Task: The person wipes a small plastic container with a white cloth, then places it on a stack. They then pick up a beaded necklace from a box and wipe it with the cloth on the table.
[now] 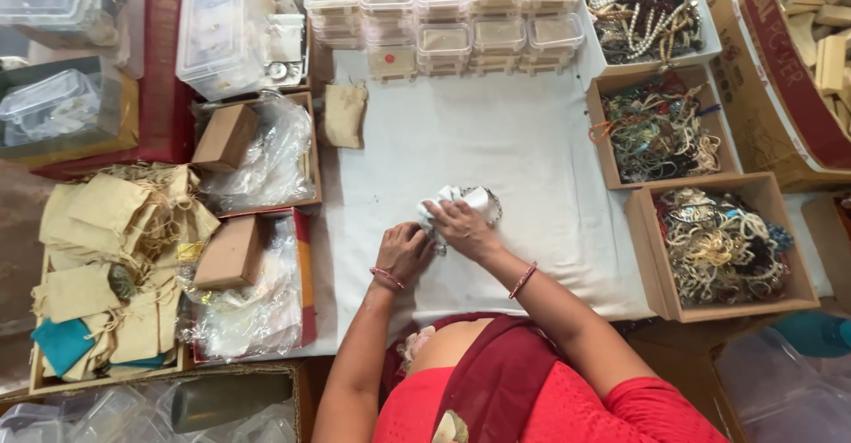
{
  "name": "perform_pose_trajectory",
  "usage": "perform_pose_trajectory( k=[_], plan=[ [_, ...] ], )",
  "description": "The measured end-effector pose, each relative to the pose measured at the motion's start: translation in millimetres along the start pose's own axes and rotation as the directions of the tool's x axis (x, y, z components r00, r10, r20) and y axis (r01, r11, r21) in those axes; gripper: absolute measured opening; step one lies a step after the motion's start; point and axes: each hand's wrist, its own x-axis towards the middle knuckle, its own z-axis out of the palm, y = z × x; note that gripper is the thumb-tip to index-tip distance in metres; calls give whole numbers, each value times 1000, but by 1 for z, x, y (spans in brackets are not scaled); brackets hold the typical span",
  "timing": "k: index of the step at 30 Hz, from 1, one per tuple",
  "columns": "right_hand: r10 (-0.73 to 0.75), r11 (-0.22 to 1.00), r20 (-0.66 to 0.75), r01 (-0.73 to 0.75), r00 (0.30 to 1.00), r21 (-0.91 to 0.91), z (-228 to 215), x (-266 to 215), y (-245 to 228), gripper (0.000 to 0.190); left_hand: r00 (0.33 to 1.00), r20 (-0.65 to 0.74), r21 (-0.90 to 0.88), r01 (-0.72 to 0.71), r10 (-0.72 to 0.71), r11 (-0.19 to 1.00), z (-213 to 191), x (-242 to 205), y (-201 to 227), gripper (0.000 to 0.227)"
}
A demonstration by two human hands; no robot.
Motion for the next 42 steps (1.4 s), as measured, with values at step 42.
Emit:
perform_pose_trajectory(
  k=[42],
  plan=[
    [-76, 975, -76, 58, 994, -215, -3, -22, 0, 29, 982, -52, 54, 184, -181, 982, 23, -2, -1, 21]
  ],
)
